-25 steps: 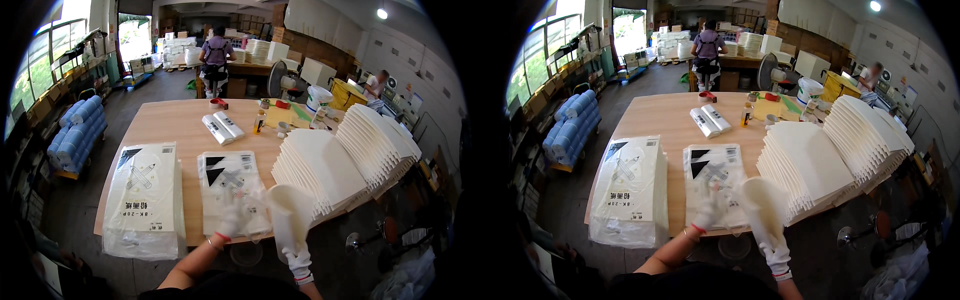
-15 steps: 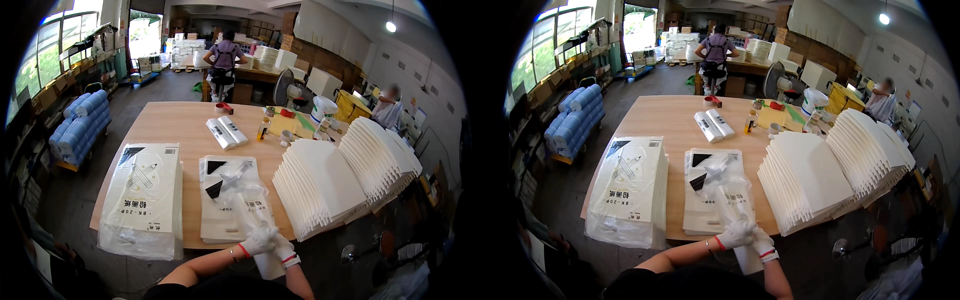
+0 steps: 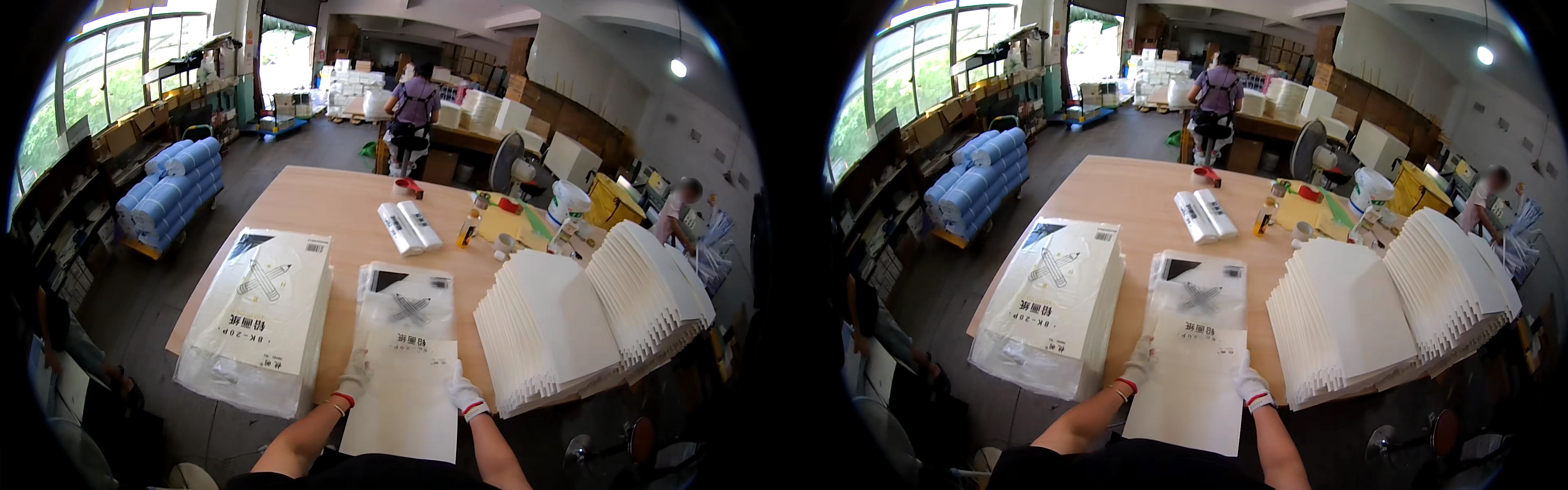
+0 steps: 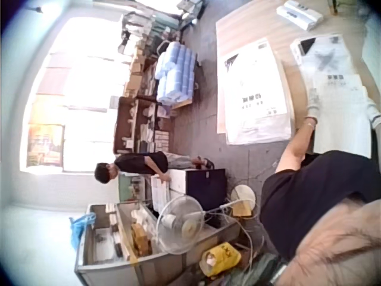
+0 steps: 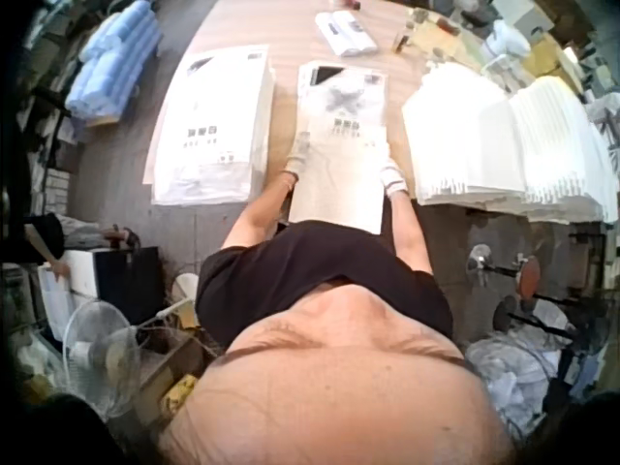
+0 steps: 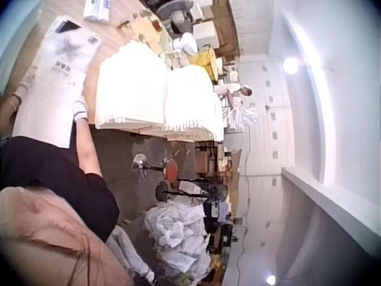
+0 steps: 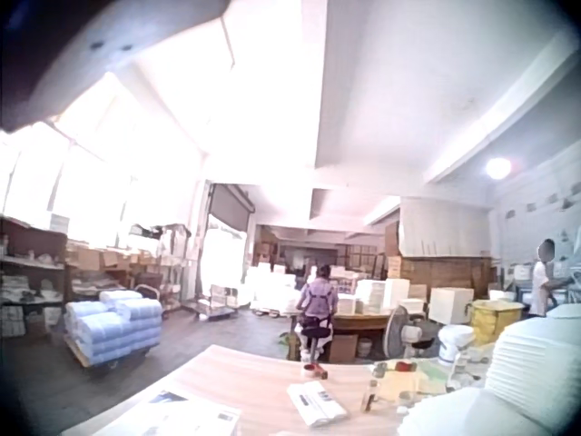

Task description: The person repeatedly picks up sheets of white paper from a stack on a table, places them into clear plastic packaging, and sets the packaged items aside. The task is performed continuously throughout the clip in a warehouse setting.

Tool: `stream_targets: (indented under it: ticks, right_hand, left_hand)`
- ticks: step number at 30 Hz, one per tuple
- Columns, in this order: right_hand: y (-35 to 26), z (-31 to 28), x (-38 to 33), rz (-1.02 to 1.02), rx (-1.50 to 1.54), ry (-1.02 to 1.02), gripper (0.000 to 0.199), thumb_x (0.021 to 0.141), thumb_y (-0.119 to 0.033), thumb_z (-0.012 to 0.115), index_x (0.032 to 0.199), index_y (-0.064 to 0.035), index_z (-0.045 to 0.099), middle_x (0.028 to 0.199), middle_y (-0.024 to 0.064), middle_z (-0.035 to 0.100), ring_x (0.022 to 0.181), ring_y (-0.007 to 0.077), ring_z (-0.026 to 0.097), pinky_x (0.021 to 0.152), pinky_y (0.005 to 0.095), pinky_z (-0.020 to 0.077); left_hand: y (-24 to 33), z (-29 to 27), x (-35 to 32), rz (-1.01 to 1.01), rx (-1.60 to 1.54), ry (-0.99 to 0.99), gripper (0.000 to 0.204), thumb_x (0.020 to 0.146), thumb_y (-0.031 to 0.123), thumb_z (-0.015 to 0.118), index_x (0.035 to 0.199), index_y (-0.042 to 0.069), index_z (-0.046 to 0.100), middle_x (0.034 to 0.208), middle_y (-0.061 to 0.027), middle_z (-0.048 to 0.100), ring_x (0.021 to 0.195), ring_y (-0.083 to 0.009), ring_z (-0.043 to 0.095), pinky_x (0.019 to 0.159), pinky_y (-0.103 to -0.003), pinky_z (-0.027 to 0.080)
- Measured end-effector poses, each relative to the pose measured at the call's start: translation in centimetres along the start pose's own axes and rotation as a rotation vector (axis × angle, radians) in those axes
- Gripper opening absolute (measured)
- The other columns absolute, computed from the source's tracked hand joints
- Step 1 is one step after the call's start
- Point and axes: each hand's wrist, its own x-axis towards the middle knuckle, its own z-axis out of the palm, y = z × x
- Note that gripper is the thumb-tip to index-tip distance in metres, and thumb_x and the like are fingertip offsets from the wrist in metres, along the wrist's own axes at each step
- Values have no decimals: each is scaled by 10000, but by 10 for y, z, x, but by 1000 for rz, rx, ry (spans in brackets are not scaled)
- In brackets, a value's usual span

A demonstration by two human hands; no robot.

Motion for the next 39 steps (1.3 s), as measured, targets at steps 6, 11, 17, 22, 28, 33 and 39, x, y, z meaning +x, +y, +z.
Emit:
stream_targets:
  ticks: [6, 11, 17, 22, 28, 33, 39]
  right_hand:
    - [28, 14, -133, -116, 109, -75, 845, 984, -404, 510, 1619, -110, 37, 998, 319, 690, 874, 482, 683, 771, 624, 497]
    - [26, 36, -231, -318, 41, -6, 700, 986, -339, 518, 1571, -104, 215, 903, 280, 694, 780, 461, 680, 684, 597, 504]
    - [20, 43, -218, -281, 138, 194, 517, 990, -269, 522, 1477, -110, 451, 804, 251, 691, 695, 440, 674, 618, 575, 508]
    - [41, 42, -245, -141, 454, 35, 423, 998, -280, 555, 1368, -76, 564, 815, 199, 709, 727, 342, 702, 654, 472, 560]
    - [24, 70, -196, 138, 1710, -25, 373, 1041, -223, 539, 1333, 6, 573, 1202, 139, 691, 1045, 245, 693, 917, 410, 579]
    - [-127, -2, -168, -419, 1742, -219, 436, 1052, -213, 528, 1412, 32, 512, 1340, 157, 624, 1189, 250, 643, 1019, 406, 544]
    - [-242, -5, -124, -411, 1702, -679, 375, 1055, -267, 572, 1319, -1, 597, 1136, 107, 677, 992, 172, 680, 903, 354, 584]
  left_hand:
    - [123, -50, -139, 100, 509, -255, 153, 948, 109, 578, 1076, 36, 537, 996, -217, 555, 870, -385, 574, 755, -475, 482]
    - [142, -122, -214, 21, 367, -736, 238, 953, 163, 615, 1169, 64, 611, 1159, -208, 596, 1008, -356, 622, 868, -437, 513]
    - [190, -95, -176, -39, 364, -521, 157, 949, 80, 610, 1095, 29, 634, 1050, -169, 688, 917, -316, 695, 790, -391, 569]
    - [167, -114, -191, 42, 242, -440, 101, 820, -43, 541, 892, 16, 579, 833, -142, 606, 769, -285, 659, 677, -382, 550]
    - [259, -81, -149, 441, 219, -503, 120, 757, -47, 568, 830, 49, 563, 846, -135, 559, 762, -319, 594, 664, -382, 489]
    - [351, -119, -132, 794, 158, -256, 125, 771, -23, 611, 781, 82, 544, 828, -113, 628, 673, -274, 619, 584, -359, 494]
    - [307, -247, -105, 782, -118, 515, 121, 993, 125, 492, 1022, 55, 587, 1081, -84, 610, 1000, -207, 584, 901, -371, 485]
